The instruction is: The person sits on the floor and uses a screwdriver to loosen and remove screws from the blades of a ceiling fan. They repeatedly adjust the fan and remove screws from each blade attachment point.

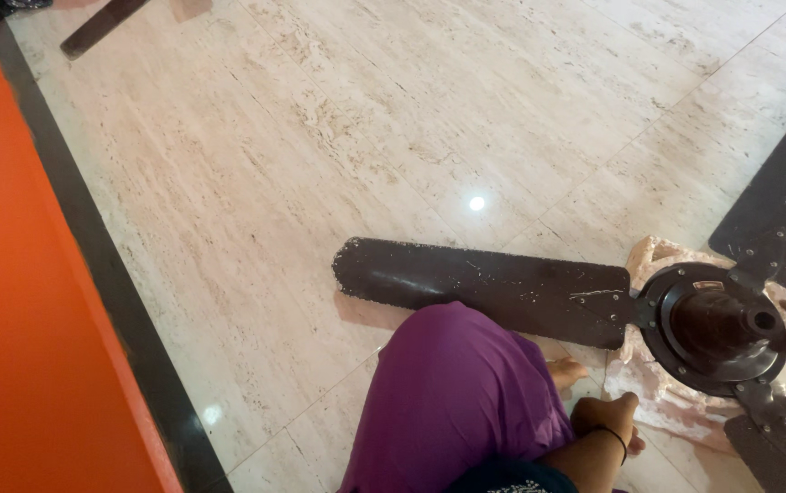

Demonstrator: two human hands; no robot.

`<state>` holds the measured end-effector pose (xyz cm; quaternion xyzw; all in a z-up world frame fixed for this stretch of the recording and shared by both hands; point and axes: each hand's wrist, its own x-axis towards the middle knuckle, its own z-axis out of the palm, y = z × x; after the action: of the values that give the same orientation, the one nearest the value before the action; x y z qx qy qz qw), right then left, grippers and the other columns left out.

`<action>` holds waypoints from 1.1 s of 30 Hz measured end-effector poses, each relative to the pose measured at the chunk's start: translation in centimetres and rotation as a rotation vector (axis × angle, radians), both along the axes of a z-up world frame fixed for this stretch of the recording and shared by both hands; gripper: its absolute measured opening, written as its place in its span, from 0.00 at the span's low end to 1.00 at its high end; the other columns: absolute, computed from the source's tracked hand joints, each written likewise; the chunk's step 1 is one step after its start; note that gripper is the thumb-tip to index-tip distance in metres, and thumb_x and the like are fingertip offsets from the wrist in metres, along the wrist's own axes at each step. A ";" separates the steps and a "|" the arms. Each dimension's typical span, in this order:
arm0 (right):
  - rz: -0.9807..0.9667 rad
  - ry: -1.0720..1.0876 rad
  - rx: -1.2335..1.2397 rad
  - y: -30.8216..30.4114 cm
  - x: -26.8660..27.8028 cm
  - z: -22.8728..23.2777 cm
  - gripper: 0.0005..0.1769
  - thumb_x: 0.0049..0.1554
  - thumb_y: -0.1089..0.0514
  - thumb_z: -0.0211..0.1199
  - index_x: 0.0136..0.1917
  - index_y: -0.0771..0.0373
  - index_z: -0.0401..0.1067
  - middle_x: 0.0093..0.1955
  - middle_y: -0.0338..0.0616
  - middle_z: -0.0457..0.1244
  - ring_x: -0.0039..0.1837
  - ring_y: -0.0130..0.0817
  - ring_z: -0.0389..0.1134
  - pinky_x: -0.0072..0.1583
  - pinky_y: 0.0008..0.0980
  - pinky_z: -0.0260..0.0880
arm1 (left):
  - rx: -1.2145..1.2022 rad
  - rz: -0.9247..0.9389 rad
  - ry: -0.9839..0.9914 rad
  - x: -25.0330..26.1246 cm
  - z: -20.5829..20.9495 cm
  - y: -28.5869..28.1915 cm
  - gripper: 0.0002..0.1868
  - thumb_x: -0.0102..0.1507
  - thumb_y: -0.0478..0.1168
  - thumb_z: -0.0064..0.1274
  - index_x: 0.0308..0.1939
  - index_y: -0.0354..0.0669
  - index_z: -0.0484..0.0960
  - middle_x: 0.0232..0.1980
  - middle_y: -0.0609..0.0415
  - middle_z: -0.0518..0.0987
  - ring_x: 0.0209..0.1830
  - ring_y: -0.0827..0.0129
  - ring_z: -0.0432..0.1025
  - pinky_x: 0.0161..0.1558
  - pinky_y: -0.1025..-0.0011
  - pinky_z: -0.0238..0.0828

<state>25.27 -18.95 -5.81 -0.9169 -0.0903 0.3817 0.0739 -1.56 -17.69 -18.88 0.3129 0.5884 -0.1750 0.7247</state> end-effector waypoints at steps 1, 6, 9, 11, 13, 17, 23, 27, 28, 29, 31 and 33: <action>0.000 0.023 -0.020 -0.3 1.2 -1.1 0.50 0.61 0.63 0.65 0.87 0.38 0.44 0.63 0.62 0.70 0.55 0.51 0.71 0.44 0.51 0.73 | 0.060 -0.007 0.006 -0.2 0.8 -0.1 0.26 0.63 0.58 0.56 0.28 0.35 0.80 0.30 0.44 0.83 0.24 0.63 0.78 0.27 0.70 0.74; -0.026 0.122 -0.097 -1.6 5.7 -5.7 0.52 0.62 0.64 0.62 0.86 0.31 0.40 0.65 0.61 0.70 0.52 0.48 0.71 0.43 0.44 0.70 | 0.153 0.075 0.025 -0.8 5.0 0.2 0.26 0.63 0.56 0.58 0.28 0.34 0.79 0.27 0.51 0.82 0.22 0.65 0.79 0.26 0.71 0.77; -0.028 0.162 -0.120 -2.1 7.2 -7.5 0.53 0.63 0.65 0.61 0.86 0.27 0.38 0.66 0.61 0.70 0.51 0.46 0.71 0.42 0.41 0.69 | 0.185 0.063 0.056 -1.1 6.3 0.5 0.28 0.63 0.59 0.57 0.28 0.34 0.80 0.26 0.49 0.82 0.21 0.67 0.78 0.26 0.70 0.77; -0.024 0.178 -0.142 -2.5 8.0 -7.8 0.54 0.63 0.66 0.60 0.86 0.24 0.37 0.67 0.60 0.69 0.50 0.44 0.71 0.42 0.38 0.68 | 0.236 -0.001 0.061 -1.2 6.5 0.2 0.30 0.64 0.61 0.54 0.30 0.34 0.82 0.28 0.46 0.82 0.22 0.65 0.78 0.29 0.69 0.77; -0.014 0.185 -0.156 -2.4 8.7 -7.7 0.55 0.64 0.67 0.59 0.86 0.21 0.35 0.67 0.60 0.69 0.48 0.43 0.71 0.41 0.36 0.67 | 0.316 -0.101 0.044 -0.9 6.1 -0.4 0.32 0.66 0.64 0.49 0.32 0.35 0.83 0.30 0.43 0.84 0.26 0.61 0.79 0.36 0.65 0.78; -0.118 0.199 -0.111 -2.4 8.2 -7.9 0.56 0.63 0.69 0.60 0.84 0.18 0.37 0.74 0.57 0.61 0.52 0.47 0.73 0.45 0.38 0.75 | 0.593 -0.294 0.128 -0.7 4.4 -1.7 0.33 0.68 0.66 0.46 0.40 0.37 0.85 0.42 0.39 0.82 0.47 0.45 0.78 0.51 0.52 0.73; -0.014 0.277 -0.043 -0.9 8.0 -7.5 0.52 0.59 0.72 0.63 0.81 0.26 0.47 0.67 0.52 0.64 0.60 0.50 0.70 0.55 0.53 0.79 | 0.895 -0.078 0.200 -0.4 1.8 -1.5 0.30 0.62 0.61 0.51 0.55 0.41 0.81 0.48 0.38 0.82 0.46 0.42 0.78 0.46 0.51 0.73; 0.016 0.288 -0.042 -2.5 6.8 -8.6 0.38 0.58 0.65 0.62 0.76 0.38 0.57 0.63 0.51 0.67 0.62 0.49 0.68 0.56 0.58 0.78 | 0.533 -0.187 0.061 -1.5 1.0 -1.7 0.29 0.70 0.63 0.40 0.43 0.41 0.82 0.37 0.46 0.89 0.32 0.61 0.79 0.41 0.63 0.72; 0.037 0.255 -0.080 -2.4 6.4 -8.6 0.35 0.58 0.63 0.63 0.74 0.40 0.59 0.62 0.51 0.67 0.62 0.49 0.69 0.56 0.56 0.78 | 0.533 -0.170 0.003 -2.0 1.0 -1.7 0.32 0.72 0.64 0.40 0.41 0.38 0.82 0.35 0.45 0.89 0.28 0.65 0.77 0.36 0.66 0.69; 0.057 0.230 -0.112 -2.7 5.9 -8.3 0.33 0.58 0.62 0.64 0.73 0.41 0.61 0.61 0.50 0.68 0.61 0.48 0.69 0.56 0.55 0.77 | 0.388 0.025 -0.060 -2.5 1.3 -2.1 0.28 0.71 0.62 0.43 0.45 0.39 0.79 0.34 0.46 0.85 0.25 0.65 0.74 0.32 0.66 0.69; 0.102 0.159 -0.170 -2.2 5.5 -7.6 0.28 0.57 0.58 0.66 0.69 0.44 0.66 0.59 0.49 0.69 0.59 0.46 0.70 0.55 0.52 0.76 | 0.184 0.176 -0.117 -2.6 1.9 -2.6 0.22 0.70 0.58 0.47 0.50 0.41 0.76 0.34 0.51 0.80 0.23 0.68 0.71 0.25 0.68 0.66; 0.108 0.084 -0.224 -1.7 4.5 -5.7 0.24 0.57 0.54 0.68 0.66 0.48 0.70 0.58 0.48 0.70 0.58 0.45 0.71 0.54 0.49 0.74 | 0.063 0.075 -0.145 -3.4 3.6 -2.0 0.18 0.69 0.54 0.49 0.53 0.45 0.76 0.36 0.59 0.77 0.24 0.73 0.71 0.23 0.72 0.59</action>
<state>29.72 -20.61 -11.56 -0.8965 -0.0930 0.4308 -0.0460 -4.93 -19.72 -15.25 0.3252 0.5511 -0.1058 0.7612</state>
